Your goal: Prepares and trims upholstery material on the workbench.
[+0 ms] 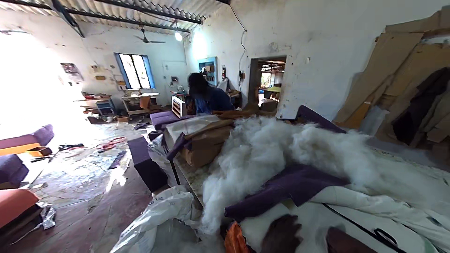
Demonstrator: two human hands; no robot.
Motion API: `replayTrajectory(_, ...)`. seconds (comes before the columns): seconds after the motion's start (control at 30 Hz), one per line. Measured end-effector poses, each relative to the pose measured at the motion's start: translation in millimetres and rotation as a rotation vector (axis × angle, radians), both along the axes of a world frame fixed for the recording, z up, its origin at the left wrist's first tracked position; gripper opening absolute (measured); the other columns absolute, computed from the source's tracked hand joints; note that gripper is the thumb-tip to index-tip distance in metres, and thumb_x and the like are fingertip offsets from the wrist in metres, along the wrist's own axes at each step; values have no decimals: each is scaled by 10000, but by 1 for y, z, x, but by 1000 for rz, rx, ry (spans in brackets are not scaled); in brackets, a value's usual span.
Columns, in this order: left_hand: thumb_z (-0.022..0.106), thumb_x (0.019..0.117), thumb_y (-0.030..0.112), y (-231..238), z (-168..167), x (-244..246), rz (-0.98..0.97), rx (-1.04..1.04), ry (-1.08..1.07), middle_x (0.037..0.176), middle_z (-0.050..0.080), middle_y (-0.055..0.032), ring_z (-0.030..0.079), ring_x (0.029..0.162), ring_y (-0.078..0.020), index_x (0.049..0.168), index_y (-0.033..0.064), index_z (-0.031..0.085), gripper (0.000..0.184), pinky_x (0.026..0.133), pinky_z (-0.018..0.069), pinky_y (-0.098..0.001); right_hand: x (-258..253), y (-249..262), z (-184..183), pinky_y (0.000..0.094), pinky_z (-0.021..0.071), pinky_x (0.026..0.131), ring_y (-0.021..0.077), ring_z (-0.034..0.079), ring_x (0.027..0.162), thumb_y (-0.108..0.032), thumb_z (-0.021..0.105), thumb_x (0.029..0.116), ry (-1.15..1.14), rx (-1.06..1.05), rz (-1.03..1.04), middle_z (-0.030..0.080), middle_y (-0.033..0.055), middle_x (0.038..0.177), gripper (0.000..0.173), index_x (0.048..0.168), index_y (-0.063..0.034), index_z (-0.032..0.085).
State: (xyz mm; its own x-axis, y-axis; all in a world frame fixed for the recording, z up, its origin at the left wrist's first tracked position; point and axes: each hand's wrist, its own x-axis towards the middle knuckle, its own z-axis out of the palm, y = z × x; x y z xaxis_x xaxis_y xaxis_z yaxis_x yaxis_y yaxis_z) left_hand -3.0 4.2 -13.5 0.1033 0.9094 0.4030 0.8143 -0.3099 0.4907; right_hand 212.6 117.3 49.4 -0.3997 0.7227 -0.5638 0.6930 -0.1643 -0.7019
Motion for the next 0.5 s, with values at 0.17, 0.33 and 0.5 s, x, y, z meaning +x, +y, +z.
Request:
replayTrajectory(0.17, 440, 1080, 378, -4, 24, -6, -1, -124, -60, 1582, 464, 30, 368, 1493, -151, 1449, 195, 590, 438, 1249, 274, -417, -12, -25, 5, 308, 497, 567, 124, 557, 636, -81, 445, 1036, 223, -159, -307, 570, 31, 780, 110, 1015, -73, 553)
replayTrajectory(0.33, 495, 1069, 317, -3, 21, -8, -24, -16, -172, 1544, 503, -15, 432, 1450, -197, 1397, 129, 621, 398, 1208, 348, -460, -11, -35, 19, 280, 473, 531, 110, 540, 597, -31, 486, 988, 327, -184, -351, 566, 31, 746, 85, 973, -78, 556)
replayTrajectory(0.5, 524, 1058, 284, 2, 30, -19, -21, 0, -265, 1494, 547, -15, 481, 1401, -187, 1363, 110, 639, 370, 1171, 401, -444, -21, -36, 6, 305, 536, 629, 114, 612, 702, -19, 485, 1002, 453, -161, -328, 624, 29, 812, 119, 991, -75, 590)
